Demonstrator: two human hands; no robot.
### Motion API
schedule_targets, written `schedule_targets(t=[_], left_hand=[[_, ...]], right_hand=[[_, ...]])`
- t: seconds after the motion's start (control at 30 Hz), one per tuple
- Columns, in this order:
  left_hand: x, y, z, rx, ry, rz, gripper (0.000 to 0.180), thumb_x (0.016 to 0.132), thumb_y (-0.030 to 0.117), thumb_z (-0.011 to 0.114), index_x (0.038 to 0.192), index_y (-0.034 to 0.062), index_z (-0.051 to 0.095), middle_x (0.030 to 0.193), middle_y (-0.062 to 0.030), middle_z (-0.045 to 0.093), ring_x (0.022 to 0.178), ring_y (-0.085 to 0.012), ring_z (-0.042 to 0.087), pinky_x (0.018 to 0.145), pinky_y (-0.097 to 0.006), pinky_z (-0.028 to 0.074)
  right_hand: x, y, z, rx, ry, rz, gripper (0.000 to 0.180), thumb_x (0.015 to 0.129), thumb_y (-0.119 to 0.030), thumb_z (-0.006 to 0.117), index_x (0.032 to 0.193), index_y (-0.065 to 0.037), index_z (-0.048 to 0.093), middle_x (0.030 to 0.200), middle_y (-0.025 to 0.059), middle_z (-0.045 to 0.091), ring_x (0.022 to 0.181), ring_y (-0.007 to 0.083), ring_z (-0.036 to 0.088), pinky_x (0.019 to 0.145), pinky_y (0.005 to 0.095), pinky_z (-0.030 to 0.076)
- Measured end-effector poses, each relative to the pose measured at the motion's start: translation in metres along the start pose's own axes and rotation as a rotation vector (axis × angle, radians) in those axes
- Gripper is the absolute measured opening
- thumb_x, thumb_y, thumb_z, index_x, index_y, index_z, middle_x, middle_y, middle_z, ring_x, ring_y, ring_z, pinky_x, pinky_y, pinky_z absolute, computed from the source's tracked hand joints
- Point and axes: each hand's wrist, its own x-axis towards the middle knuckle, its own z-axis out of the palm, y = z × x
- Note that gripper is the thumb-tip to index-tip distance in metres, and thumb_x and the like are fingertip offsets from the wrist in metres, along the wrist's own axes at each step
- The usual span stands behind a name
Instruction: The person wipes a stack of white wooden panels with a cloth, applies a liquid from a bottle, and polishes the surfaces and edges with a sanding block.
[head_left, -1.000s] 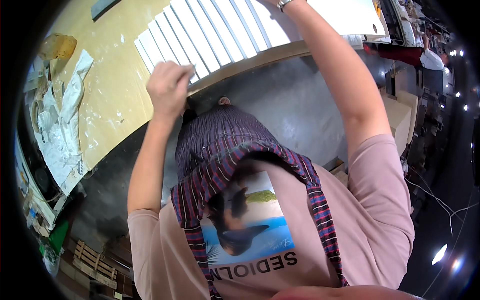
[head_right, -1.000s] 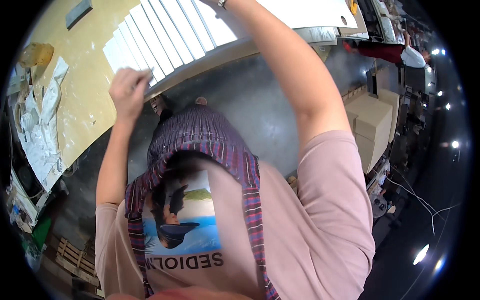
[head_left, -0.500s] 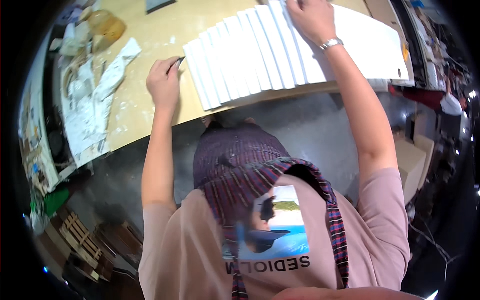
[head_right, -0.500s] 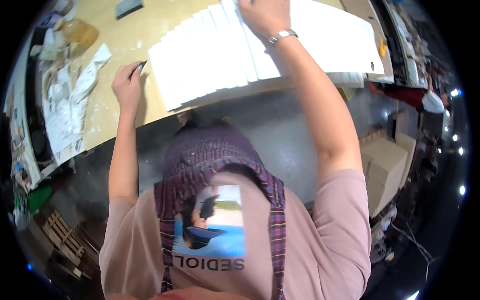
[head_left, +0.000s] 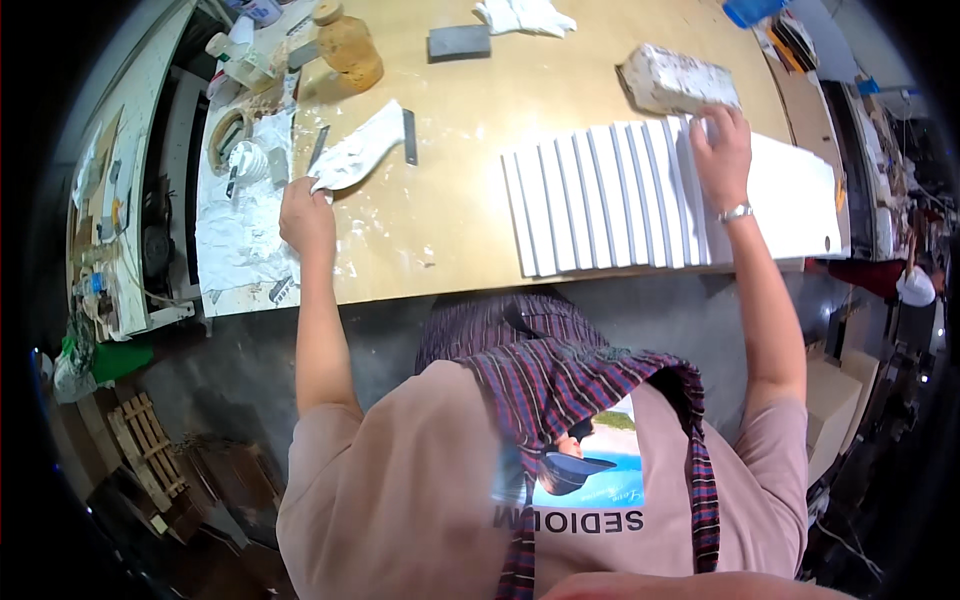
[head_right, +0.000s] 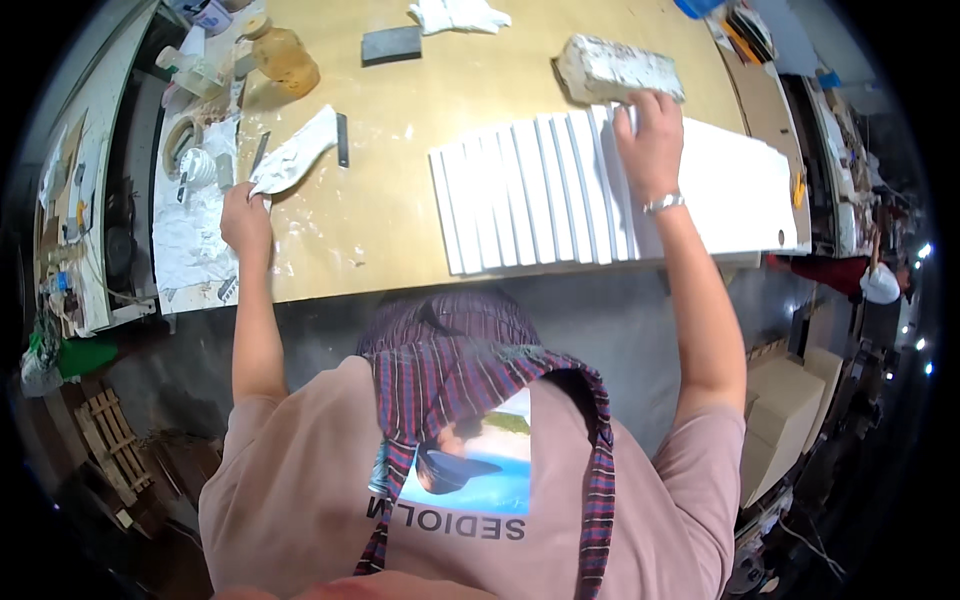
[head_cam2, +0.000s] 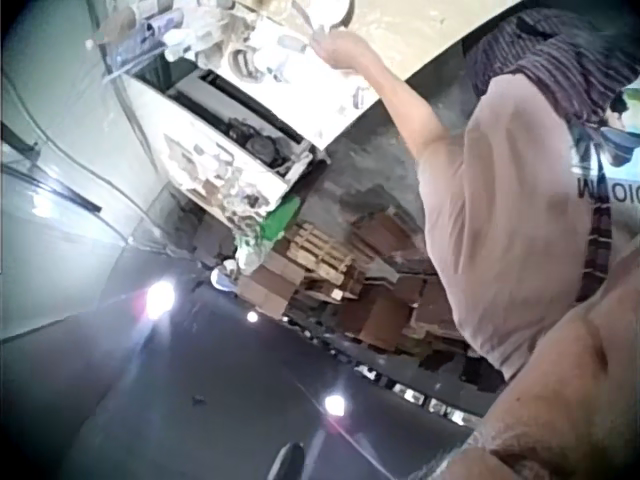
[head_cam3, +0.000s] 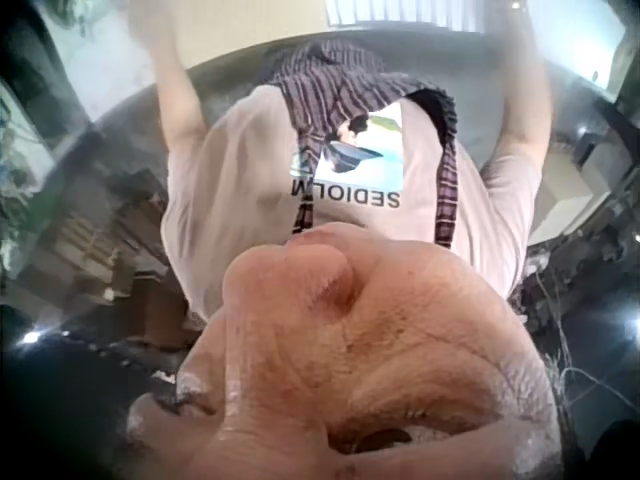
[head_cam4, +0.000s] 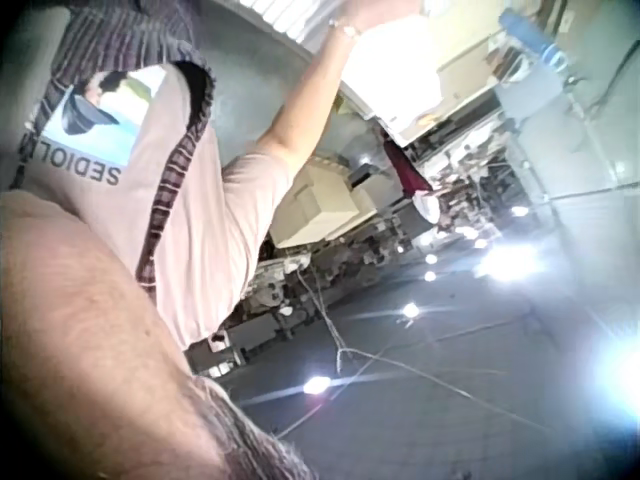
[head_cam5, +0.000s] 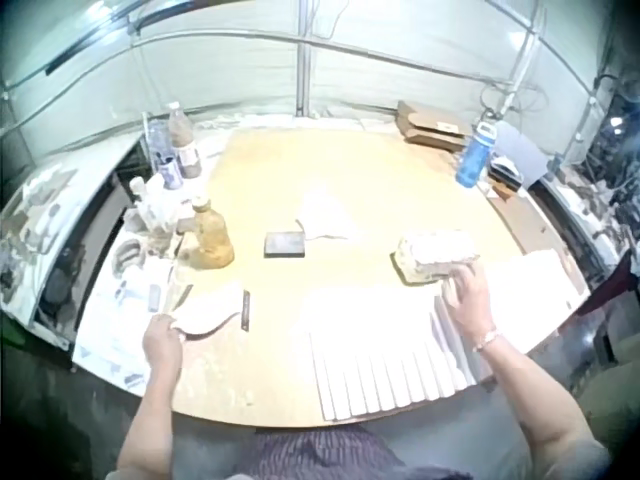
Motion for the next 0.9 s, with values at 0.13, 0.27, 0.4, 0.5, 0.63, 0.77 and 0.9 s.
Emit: schedule_targets(t=[0.13,0.27,0.4,0.5,0.63,0.77,0.9], left_hand=[[-0.004,0.047,-0.023,-0.513,0.142,0.054,0.02,0.079,-0.001,0.064,0.099,-0.0005,0.067,0.096,-0.0147,0.068,0.082,-0.0294,0.066,0.071,-0.036,0.051],[-0.014,0.113,-0.058,-1.219,-0.367,0.292,0.028,0.079,-0.006,0.071,0.106,-0.0016,0.067,0.103,-0.0098,0.067,0.095,-0.0178,0.063,0.084,-0.03,0.052],[0.043,0.031,-0.031,-0.849,0.113,-0.013,0.025,0.081,0.007,0.074,0.103,0.0,0.067,0.103,-0.0111,0.067,0.098,-0.0227,0.063,0.09,-0.035,0.049],[0.08,-0.052,0.0,-0.146,0.151,-0.087,0.032,0.085,0.028,0.07,0.103,0.0024,0.065,0.106,-0.0157,0.066,0.1,-0.0305,0.062,0.087,-0.04,0.049],[0.092,-0.107,0.042,-0.064,0.008,-0.194,0.046,0.086,0.035,0.068,0.115,0.0009,0.061,0.112,-0.0171,0.067,0.106,-0.0337,0.063,0.089,-0.042,0.048],[0.082,-0.083,0.032,-0.083,0.095,-0.217,0.043,0.088,0.03,0.065,0.118,-0.0007,0.062,0.114,-0.0182,0.067,0.103,-0.0332,0.064,0.088,-0.042,0.049],[0.068,-0.057,0.028,-0.315,0.287,-0.308,0.043,0.088,0.021,0.063,0.123,-0.0031,0.061,0.111,-0.018,0.068,0.098,-0.0293,0.066,0.08,-0.037,0.051]], right_hand=[[0.005,-0.119,0.015,0.557,-0.255,0.135,0.033,0.089,-0.018,0.064,0.12,-0.005,0.063,0.115,0.0097,0.065,0.11,0.0205,0.059,0.092,0.0321,0.046],[0.002,-0.229,0.065,1.406,-0.718,0.817,0.064,0.093,-0.035,0.058,0.148,-0.012,0.033,0.132,0.012,0.054,0.112,0.0188,0.057,0.088,0.0344,0.051],[-0.017,-0.263,0.092,1.503,-0.784,0.933,0.052,0.078,0.005,0.058,0.13,0.005,0.052,0.107,0.0111,0.066,0.091,0.0192,0.066,0.081,0.0308,0.054],[-0.013,-0.254,0.083,1.448,-0.787,0.943,0.049,0.077,0.006,0.055,0.127,0.006,0.054,0.106,0.0127,0.066,0.09,0.0193,0.066,0.081,0.0316,0.054],[-0.018,-0.223,0.092,1.265,-0.673,0.835,0.039,0.08,-0.003,0.061,0.118,0.005,0.059,0.102,0.0107,0.067,0.085,0.0158,0.064,0.076,0.0297,0.052],[0.002,-0.191,0.049,1.39,-0.494,0.867,0.022,0.081,-0.015,0.066,0.095,0.002,0.066,0.087,0.0042,0.065,0.079,0.0109,0.059,0.073,0.0261,0.048],[0.032,-0.125,-0.003,1.194,-0.134,0.756,0.018,0.08,-0.014,0.067,0.091,0.0,0.067,0.084,0.0023,0.065,0.076,0.0098,0.059,0.069,0.0255,0.047]])
